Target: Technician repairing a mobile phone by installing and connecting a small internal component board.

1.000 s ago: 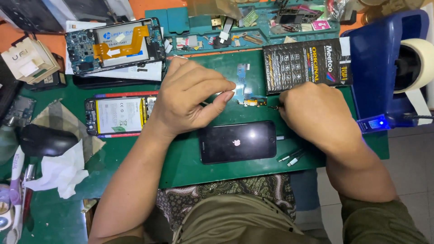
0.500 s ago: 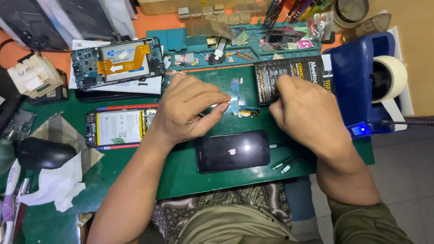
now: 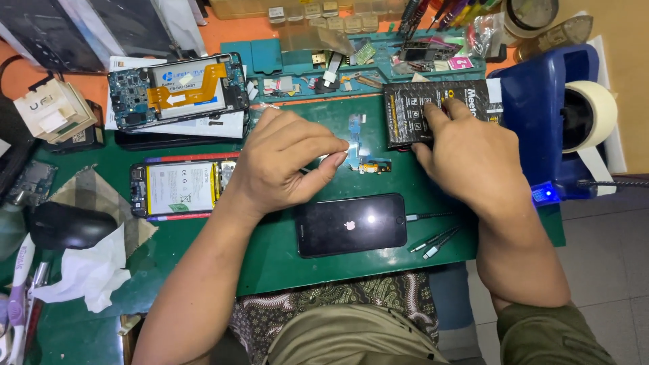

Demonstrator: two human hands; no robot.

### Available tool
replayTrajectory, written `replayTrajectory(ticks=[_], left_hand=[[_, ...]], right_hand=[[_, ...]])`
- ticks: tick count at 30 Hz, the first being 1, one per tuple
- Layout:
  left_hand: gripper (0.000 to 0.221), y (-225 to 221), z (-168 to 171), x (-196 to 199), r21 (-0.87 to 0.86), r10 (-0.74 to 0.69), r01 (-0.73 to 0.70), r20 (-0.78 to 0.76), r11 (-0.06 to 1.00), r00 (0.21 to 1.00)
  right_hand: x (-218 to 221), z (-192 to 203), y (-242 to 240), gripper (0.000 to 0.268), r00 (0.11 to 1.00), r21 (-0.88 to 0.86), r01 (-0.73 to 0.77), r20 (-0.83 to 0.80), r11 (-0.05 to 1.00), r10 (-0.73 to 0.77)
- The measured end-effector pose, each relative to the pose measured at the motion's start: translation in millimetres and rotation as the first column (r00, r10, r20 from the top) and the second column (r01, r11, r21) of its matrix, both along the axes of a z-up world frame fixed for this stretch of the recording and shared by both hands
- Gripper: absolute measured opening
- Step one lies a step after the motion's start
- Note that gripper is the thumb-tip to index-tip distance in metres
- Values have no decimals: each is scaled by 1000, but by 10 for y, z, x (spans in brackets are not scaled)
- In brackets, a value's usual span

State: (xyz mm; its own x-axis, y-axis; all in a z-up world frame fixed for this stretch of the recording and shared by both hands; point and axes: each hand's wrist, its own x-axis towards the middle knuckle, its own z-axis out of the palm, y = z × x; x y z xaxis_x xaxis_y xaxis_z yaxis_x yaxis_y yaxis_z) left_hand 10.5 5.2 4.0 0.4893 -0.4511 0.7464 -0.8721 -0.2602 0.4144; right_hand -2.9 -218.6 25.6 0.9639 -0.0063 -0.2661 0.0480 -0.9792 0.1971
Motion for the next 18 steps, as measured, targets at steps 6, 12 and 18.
replayTrajectory(ticks=[6,12,18], left_hand=[[4,5,-14,7,-9,-9,9,8,1000,1000],[4,9,3,-1,-13,5,-5,5,1000,1000],[2,1,5,0,49,77,-76,-8,996,997]], right_hand=[[-32,149,44,61,1000,131,12,4,991,-13],[-65,15,-40,23,963,445,-137,268,885,14],[46,-237,-155,24,930,115,-238,313,964,192]])
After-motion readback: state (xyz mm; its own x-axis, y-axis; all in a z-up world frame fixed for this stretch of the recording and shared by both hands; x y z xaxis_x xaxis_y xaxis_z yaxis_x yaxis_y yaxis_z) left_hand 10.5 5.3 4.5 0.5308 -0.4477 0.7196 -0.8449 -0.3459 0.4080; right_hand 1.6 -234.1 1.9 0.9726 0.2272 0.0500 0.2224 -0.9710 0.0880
